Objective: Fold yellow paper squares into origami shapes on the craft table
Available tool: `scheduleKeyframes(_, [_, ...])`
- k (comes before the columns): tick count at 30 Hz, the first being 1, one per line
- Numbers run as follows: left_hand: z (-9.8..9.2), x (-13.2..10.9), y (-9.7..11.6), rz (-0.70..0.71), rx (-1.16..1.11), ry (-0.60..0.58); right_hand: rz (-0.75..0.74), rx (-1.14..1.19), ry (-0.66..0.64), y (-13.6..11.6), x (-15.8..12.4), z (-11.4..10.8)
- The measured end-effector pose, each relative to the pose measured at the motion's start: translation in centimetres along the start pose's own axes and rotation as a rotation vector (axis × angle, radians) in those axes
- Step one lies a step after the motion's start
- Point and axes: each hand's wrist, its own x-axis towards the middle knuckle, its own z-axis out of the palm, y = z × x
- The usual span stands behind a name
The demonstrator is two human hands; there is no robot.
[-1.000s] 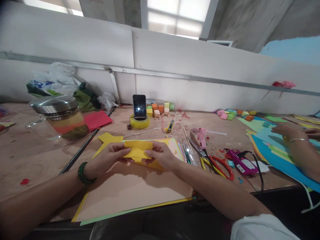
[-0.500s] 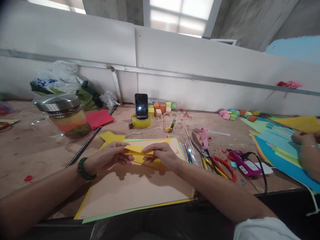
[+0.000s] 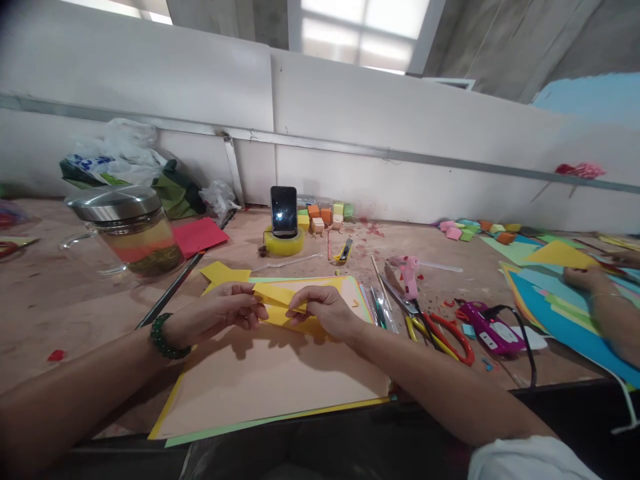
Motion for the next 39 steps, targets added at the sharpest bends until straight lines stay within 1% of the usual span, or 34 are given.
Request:
scheduleKeyframes(4, [0.1, 0.1, -0.1, -0.056, 0.013, 0.026, -0.005, -0.016, -0.048, 0.0, 0.0, -0.1])
scheduleKeyframes(8, [0.3, -0.2, 0.1, -0.046, 0.018, 0.0, -0.029, -0.066, -0.088, -0.1, 0.1, -0.4])
scheduleKeyframes(11, [0.5, -0.5, 0.3, -0.017, -0.006, -0.027, -0.058, -0.097, -0.086, 0.1, 0.3, -0.5])
scheduleKeyframes(13, [0.6, -0.7, 0.2, 0.004, -0.023, -0.012, -0.074, -0.114, -0.081, 0.2, 0.3, -0.6])
scheduleKeyframes(17, [0.8, -0.6, 0.1, -0.014, 0.016, 0.02, -0.094, -0.178, -0.11, 0.3, 0.3, -0.7])
scheduleKeyframes(21, [0.7, -0.3, -0.3, -0.024, 0.007, 0.016, -0.185, -0.304, -0.133, 0.1, 0.2, -0.8])
scheduleKeyframes(24, [0.4, 0.1, -0.8, -0.01, 0.059, 0.014, -0.221, -0.373, -0.145, -0.1, 0.1, -0.7])
scheduleKeyframes(27, [0.1, 0.4, -1.2, 0.018, 0.106, 0.006, -0.177, -0.35, -0.149, -0.1, 0.0, -0.7])
scheduleKeyframes(32, [0.2, 0.4, -1.1, 0.106, 0.202, 0.018, -0.058, -0.193, -0.139, -0.5, -0.3, -0.8])
scheduleKeyframes(35, [0.9, 0.2, -1.2, 0.116, 0.263, 0.036, -0.058, -0.11, -0.107, -0.8, -0.5, -0.7])
scheduleKeyframes(37, [1.5, 0.0, -1.5, 0.127, 0.3, 0.026, -0.06, -0.134, -0.095, -0.9, -0.6, -0.3])
scheduleKeyframes(39, [2.3, -0.2, -1.9, 0.157, 0.336, 0.01, -0.016, -0.197, -0.128, -0.8, -0.8, 0.2])
